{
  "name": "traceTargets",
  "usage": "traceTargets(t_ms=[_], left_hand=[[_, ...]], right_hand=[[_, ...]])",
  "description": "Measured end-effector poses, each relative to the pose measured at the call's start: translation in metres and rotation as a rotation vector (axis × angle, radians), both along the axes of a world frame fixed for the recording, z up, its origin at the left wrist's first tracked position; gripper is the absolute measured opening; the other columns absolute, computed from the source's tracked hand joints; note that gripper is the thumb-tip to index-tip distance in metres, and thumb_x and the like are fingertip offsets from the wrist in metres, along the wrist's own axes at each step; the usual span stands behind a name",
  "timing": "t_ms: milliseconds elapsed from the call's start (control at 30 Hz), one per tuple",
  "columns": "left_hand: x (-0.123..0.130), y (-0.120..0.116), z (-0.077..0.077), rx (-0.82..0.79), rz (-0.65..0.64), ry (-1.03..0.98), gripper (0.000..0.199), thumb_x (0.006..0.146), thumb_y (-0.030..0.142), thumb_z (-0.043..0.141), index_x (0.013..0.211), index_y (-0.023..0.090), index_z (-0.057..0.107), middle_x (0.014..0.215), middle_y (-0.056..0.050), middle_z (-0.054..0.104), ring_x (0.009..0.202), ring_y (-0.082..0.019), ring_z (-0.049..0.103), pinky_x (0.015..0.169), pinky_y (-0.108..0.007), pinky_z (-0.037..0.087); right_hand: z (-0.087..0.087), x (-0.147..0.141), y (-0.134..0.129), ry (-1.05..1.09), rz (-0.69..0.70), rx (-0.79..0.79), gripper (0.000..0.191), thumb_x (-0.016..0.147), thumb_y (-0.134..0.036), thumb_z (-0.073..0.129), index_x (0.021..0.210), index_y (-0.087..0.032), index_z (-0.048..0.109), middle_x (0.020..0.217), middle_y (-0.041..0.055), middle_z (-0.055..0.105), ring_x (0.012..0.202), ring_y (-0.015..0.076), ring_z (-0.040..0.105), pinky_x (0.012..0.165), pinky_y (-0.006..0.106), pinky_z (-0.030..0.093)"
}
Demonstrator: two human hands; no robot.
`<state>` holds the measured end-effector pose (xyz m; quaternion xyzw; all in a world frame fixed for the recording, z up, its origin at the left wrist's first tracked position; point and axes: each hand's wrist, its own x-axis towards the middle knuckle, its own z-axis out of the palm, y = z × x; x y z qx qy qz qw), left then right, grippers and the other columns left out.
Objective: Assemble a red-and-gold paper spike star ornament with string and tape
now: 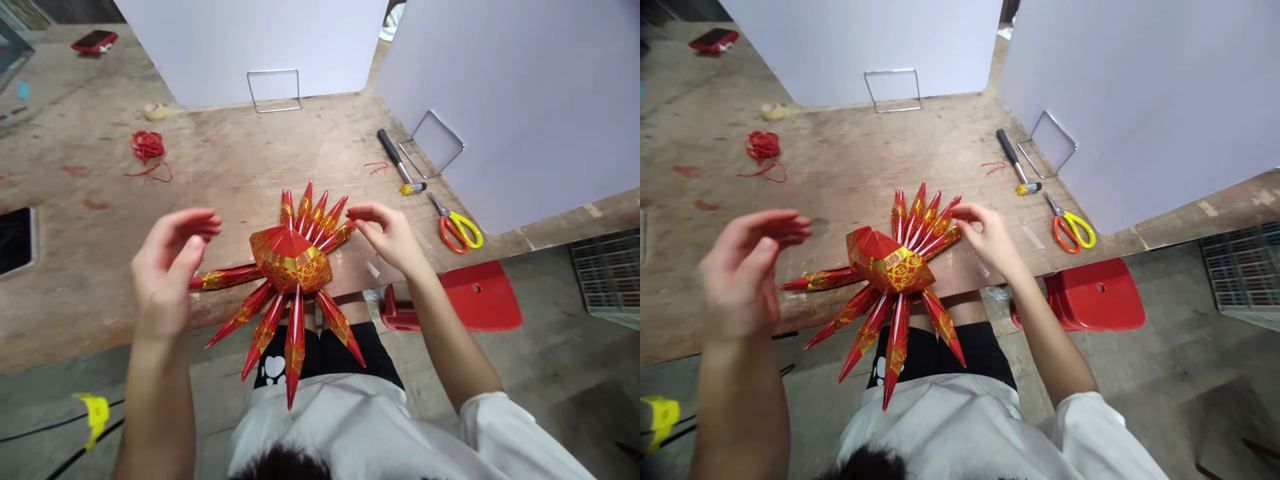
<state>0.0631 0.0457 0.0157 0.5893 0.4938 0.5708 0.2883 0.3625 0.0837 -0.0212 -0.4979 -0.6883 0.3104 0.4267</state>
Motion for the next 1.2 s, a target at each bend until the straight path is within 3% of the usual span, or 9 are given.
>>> traceTargets(t_ms=[67, 100, 167, 233, 333, 567, 767, 1067, 1200], left_hand=[[0.001, -0.039, -0.014, -0.075, 0.299, 0.119, 0.027, 0.083, 0.029, 0.061, 0.108, 0.019, 0.065, 0.095, -0.005, 0.068, 0.086, -0.017, 0.063, 0.081, -0.031, 0.049], [0.004, -0.059, -0.021, -0.134, 0.326, 0.259, 0.028, 0.082, 0.028, 0.063, 0.109, 0.02, 0.064, 0.098, -0.005, 0.067, 0.087, -0.018, 0.062, 0.082, -0.033, 0.048], [0.014, -0.095, -0.034, -0.126, 0.224, 0.578, 0.026, 0.079, 0.027, 0.065, 0.104, 0.021, 0.063, 0.098, -0.006, 0.066, 0.091, -0.022, 0.061, 0.086, -0.037, 0.047], [0.025, -0.121, -0.045, -0.064, -0.013, 0.754, 0.021, 0.08, 0.025, 0.064, 0.101, 0.022, 0.062, 0.101, -0.006, 0.065, 0.097, -0.023, 0.059, 0.09, -0.039, 0.044], [0.035, -0.135, -0.057, 0.011, -0.161, 0.907, 0.024, 0.081, 0.023, 0.064, 0.105, 0.021, 0.06, 0.1, -0.006, 0.066, 0.095, -0.022, 0.059, 0.086, -0.036, 0.043], [0.041, -0.123, -0.059, -0.034, -0.09, 1.105, 0.036, 0.085, 0.027, 0.059, 0.118, 0.012, 0.054, 0.108, -0.011, 0.068, 0.092, -0.023, 0.064, 0.081, -0.035, 0.044], [0.045, -0.113, -0.049, -0.135, 0.007, 1.251, 0.016, 0.087, 0.027, 0.053, 0.094, 0.019, 0.064, 0.083, -0.006, 0.073, 0.064, -0.022, 0.064, 0.065, -0.036, 0.043], [-0.02, -0.074, -0.04, -0.146, 0.098, 1.427, 0.024, 0.086, 0.025, 0.047, 0.094, 0.019, 0.068, 0.086, -0.011, 0.07, 0.076, -0.027, 0.064, 0.068, -0.036, 0.044], [-0.051, -0.048, -0.044, -0.141, 0.119, 1.383, 0.029, 0.088, 0.026, 0.043, 0.098, 0.018, 0.07, 0.089, -0.013, 0.071, 0.082, -0.029, 0.064, 0.074, -0.039, 0.043]], right_hand=[[-0.012, 0.014, 0.005, -0.25, -0.019, 0.108, 0.022, 0.085, -0.011, 0.052, 0.101, -0.018, 0.066, 0.106, 0.0087, 0.07, 0.101, 0.023, 0.065, 0.094, 0.045, 0.05], [-0.017, 0.018, 0.008, -0.346, 0.01, 0.151, 0.026, 0.085, -0.008, 0.05, 0.102, -0.018, 0.066, 0.111, 0.0095, 0.068, 0.105, 0.0238, 0.063, 0.096, 0.046, 0.048], [-0.028, 0.022, 0.014, -0.472, 0.123, 0.216, 0.031, 0.086, -0.006, 0.047, 0.107, -0.018, 0.066, 0.118, 0.0104, 0.065, 0.113, 0.0246, 0.058, 0.099, 0.046, 0.046], [-0.037, 0.021, 0.02, -0.553, 0.231, 0.263, 0.031, 0.087, -0.008, 0.047, 0.111, -0.017, 0.064, 0.12, 0.011, 0.063, 0.117, 0.0247, 0.055, 0.1, 0.044, 0.044], [-0.044, 0.018, 0.025, -0.653, 0.272, 0.295, 0.03, 0.088, -0.009, 0.049, 0.114, -0.016, 0.063, 0.115, 0.011, 0.065, 0.111, 0.0253, 0.055, 0.098, 0.043, 0.043], [-0.043, 0.023, 0.008, -0.763, 0.246, 0.314, 0.031, 0.085, -0.012, 0.057, 0.114, -0.016, 0.062, 0.109, 0.011, 0.065, 0.104, 0.0268, 0.054, 0.096, 0.044, 0.039], [-0.039, 0.027, -0.012, -0.761, 0.256, 0.29, 0.025, 0.087, -0.02, 0.059, 0.112, -0.015, 0.063, 0.108, 0.0119, 0.064, 0.101, 0.0255, 0.055, 0.095, 0.043, 0.037], [-0.028, 0.001, -0.065, -0.683, 0.287, 0.204, 0.031, 0.086, -0.037, 0.064, 0.108, -0.016, 0.064, 0.101, 0.0107, 0.066, 0.097, 0.026, 0.057, 0.091, 0.045, 0.04], [-0.025, -0.005, -0.053, -0.588, 0.141, 0.243, 0.029, 0.092, -0.031, 0.054, 0.114, -0.015, 0.061, 0.113, 0.0148, 0.062, 0.107, 0.0272, 0.055, 0.093, 0.043, 0.042]])
